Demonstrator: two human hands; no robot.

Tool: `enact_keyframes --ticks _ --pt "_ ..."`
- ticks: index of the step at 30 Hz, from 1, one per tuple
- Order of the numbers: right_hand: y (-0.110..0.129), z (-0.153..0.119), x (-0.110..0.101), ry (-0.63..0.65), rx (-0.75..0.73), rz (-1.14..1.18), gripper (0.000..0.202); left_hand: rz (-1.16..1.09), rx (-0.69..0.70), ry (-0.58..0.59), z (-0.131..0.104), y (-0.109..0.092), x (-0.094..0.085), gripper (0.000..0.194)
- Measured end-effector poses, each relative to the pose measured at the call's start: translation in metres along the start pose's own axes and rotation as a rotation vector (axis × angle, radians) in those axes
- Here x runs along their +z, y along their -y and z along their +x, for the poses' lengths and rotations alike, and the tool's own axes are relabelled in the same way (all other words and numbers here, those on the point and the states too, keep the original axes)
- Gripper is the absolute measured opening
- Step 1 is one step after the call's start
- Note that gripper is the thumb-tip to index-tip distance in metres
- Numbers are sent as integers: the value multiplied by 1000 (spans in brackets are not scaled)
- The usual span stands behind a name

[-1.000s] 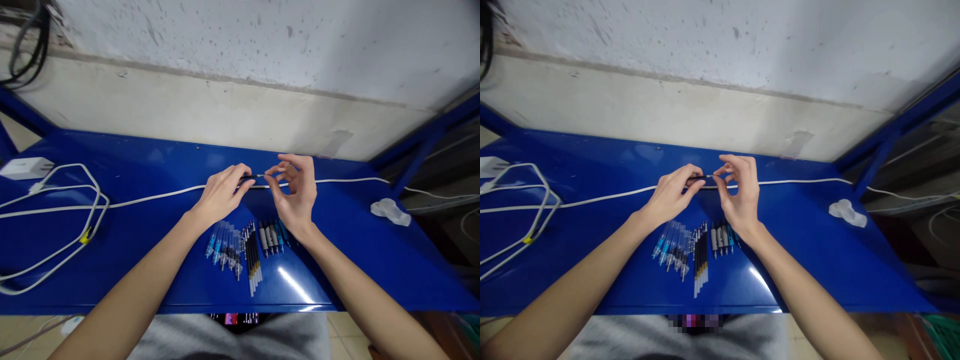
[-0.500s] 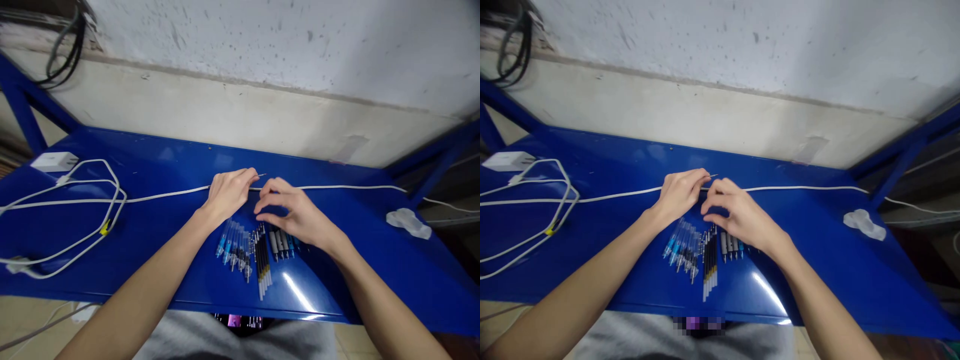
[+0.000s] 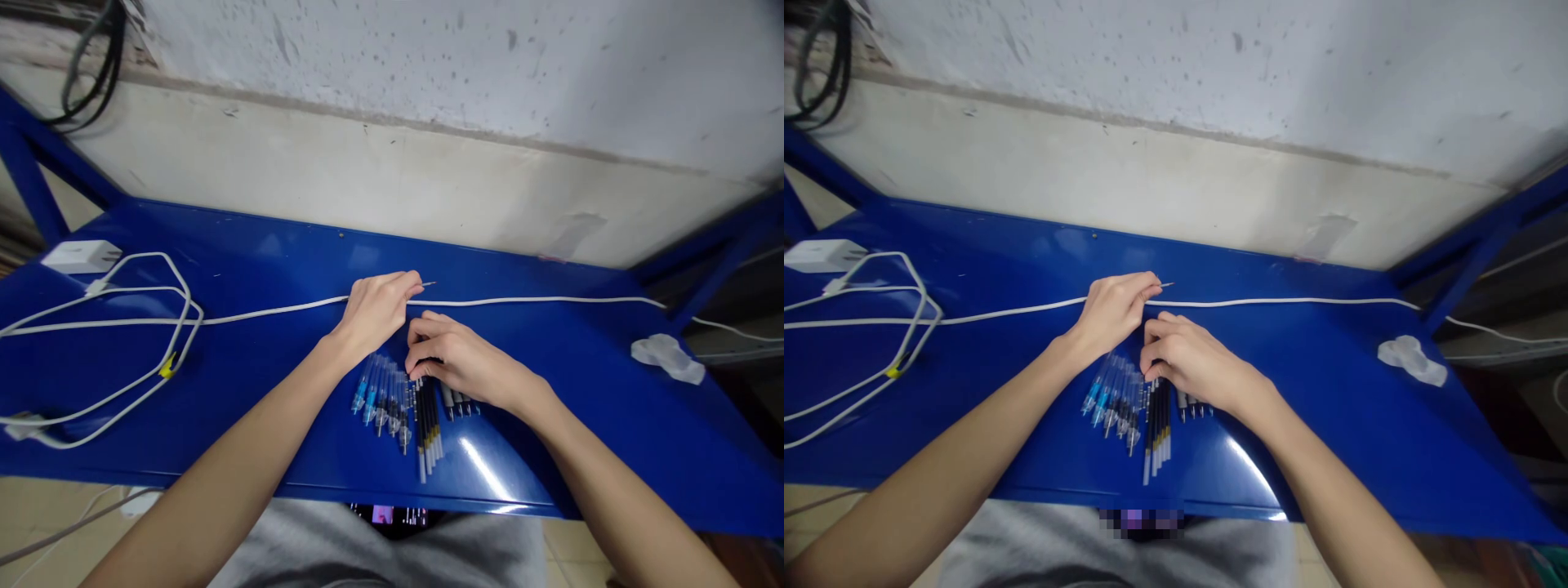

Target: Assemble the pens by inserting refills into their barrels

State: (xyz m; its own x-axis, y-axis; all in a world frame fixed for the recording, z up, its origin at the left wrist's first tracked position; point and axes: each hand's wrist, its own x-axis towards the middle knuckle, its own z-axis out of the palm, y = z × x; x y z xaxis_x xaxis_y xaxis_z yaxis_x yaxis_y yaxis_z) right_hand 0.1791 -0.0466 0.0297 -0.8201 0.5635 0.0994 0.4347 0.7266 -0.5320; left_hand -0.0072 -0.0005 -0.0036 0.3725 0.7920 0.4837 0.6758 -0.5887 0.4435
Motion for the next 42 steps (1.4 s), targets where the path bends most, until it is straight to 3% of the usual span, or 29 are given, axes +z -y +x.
enact_keyframes --ticks 13,17,21,24,26,28,35,42 --pt "0 2 7 -33 24 -156 25 -8 -8 20 0 1 1 23" --pt "-1 2 3 -96 36 -177 24 3 -20 22 1 1 1 24" --pt "-7 -1 -7 -241 117 -77 20 -16 -20 44 1 2 1 25" --pt "-16 -2 -9 -489 198 -13 17 -37 18 59 -1 2 2 38" --pt "-22 -1 -8 -647 225 -15 15 -27 48 58 -1 2 3 36" --pt "-26 0 -5 -717 245 -13 14 -16 66 68 -1 1 2 30" --pt "-31 3 2 -778 312 158 10 -36 75 115 0 -3 -3 25" --pt "-34 4 1 -710 331 507 11 -80 86 154 -1 -7 -5 23"
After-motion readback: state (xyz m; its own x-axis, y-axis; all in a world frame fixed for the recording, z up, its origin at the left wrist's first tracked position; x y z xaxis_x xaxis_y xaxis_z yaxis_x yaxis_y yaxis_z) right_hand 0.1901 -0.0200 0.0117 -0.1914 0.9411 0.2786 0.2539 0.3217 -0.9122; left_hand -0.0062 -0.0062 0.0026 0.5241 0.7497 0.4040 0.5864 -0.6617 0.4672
